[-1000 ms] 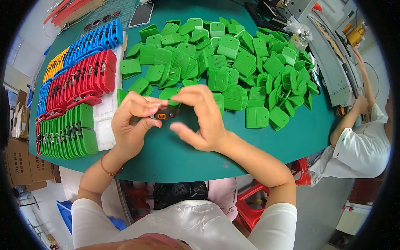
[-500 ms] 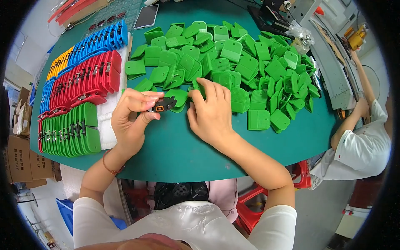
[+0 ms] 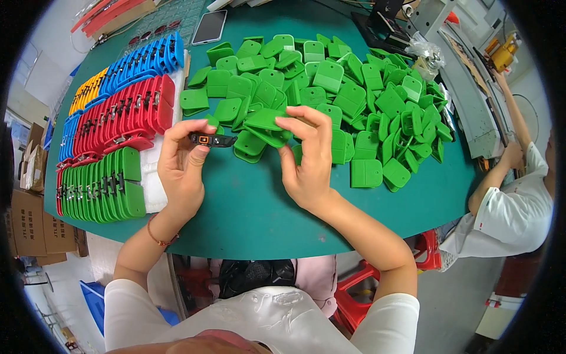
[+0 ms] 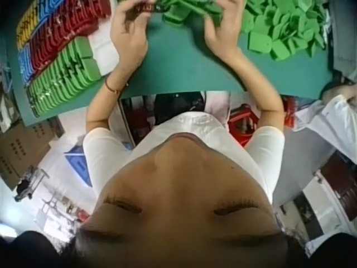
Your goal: The person assembles small electronic components into green plastic casings by hand at a factory workstation.
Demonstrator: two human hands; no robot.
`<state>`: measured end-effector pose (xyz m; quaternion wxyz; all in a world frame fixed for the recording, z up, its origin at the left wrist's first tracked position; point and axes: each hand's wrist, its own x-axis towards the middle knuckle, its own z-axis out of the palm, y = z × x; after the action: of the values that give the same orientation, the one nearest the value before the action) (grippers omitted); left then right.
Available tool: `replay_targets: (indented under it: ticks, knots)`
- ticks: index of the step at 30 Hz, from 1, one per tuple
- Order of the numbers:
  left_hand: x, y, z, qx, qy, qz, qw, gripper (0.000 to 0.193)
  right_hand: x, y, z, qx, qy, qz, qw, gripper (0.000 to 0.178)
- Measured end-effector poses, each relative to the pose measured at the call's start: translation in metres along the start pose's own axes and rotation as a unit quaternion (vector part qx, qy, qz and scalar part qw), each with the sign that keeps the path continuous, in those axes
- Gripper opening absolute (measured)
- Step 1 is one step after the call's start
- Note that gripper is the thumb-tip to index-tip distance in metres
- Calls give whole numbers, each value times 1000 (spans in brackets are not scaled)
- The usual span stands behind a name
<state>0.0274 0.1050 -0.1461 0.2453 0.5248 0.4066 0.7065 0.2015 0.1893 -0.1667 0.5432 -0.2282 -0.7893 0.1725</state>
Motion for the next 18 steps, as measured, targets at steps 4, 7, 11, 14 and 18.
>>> replay_targets:
  ticks: [4,7,11,14,18]
  knots:
    - [2,2,-5,75,-82,21,994,19,-1,-1,2,4,-4,-15,1000,47]
    - [0,0,-2,13,-75,0,997,20,1,-2,2,4,-16,-16,1000,45]
    - [-1,-4,3,-72,-71,-21,995,21,1,-2,2,4,-14,-9,1000,45]
    - [-5,-3,0,-134,-81,-40,987,23,-3,-2,2,21,-16,10,1000,45]
    - [-2,-8,-4,91,-65,-25,993,22,-2,-4,5,11,-54,16,998,46]
